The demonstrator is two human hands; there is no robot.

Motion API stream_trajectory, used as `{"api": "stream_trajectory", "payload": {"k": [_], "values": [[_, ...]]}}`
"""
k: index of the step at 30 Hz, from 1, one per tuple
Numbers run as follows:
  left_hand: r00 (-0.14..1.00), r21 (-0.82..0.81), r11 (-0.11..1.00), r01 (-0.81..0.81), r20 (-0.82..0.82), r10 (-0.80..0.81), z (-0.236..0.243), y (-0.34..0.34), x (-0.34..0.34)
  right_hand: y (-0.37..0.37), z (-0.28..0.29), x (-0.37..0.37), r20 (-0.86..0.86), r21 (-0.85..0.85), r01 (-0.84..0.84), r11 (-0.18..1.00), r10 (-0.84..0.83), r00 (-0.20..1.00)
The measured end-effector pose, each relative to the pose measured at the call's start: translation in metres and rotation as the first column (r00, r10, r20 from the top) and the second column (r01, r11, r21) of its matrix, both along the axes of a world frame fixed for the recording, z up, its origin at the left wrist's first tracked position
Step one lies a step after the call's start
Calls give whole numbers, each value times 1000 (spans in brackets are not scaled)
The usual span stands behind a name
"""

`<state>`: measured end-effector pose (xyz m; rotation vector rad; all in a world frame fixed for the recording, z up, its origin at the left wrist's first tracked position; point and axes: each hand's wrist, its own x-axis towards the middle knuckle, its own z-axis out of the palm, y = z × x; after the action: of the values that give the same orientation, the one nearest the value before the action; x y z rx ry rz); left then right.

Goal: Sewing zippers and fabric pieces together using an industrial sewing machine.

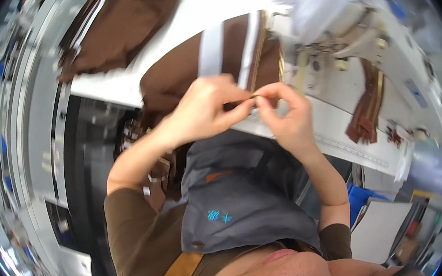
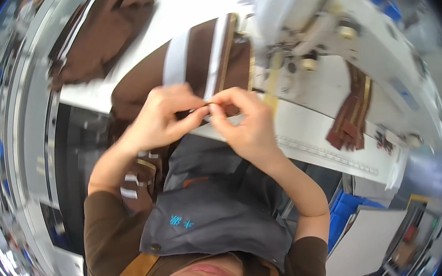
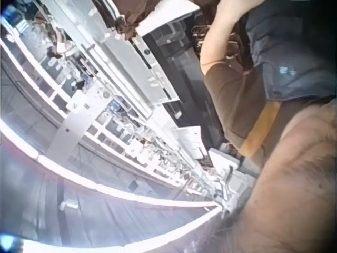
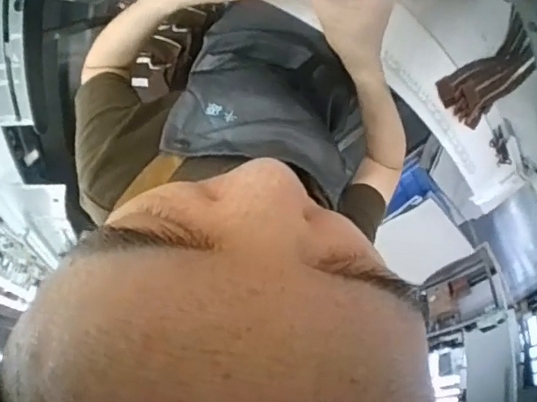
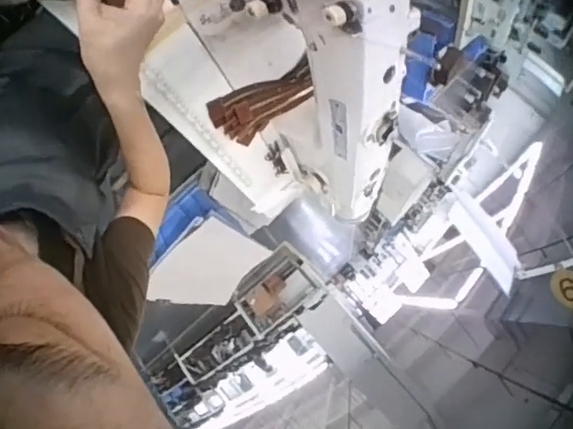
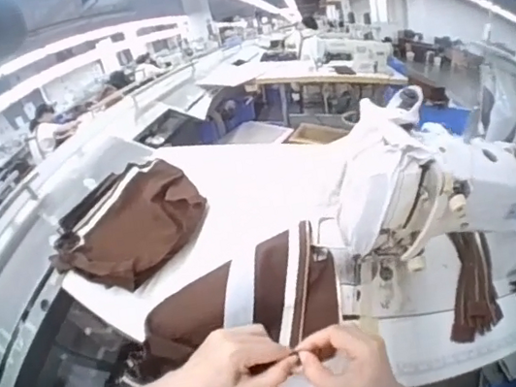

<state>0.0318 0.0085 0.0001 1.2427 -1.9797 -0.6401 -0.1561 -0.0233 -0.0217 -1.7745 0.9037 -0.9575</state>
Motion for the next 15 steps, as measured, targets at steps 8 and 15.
{"api": "stream_trajectory", "payload": {"k": [8, 15], "values": [[748, -180, 828, -530, 359, 557, -67, 6, 79, 48, -14, 10, 11, -263, -316, 911, 331, 944], [238, -333, 376, -865, 387, 891, -146, 182, 112, 47, -18, -46, -40, -330, 42, 943, -58, 997]]}}
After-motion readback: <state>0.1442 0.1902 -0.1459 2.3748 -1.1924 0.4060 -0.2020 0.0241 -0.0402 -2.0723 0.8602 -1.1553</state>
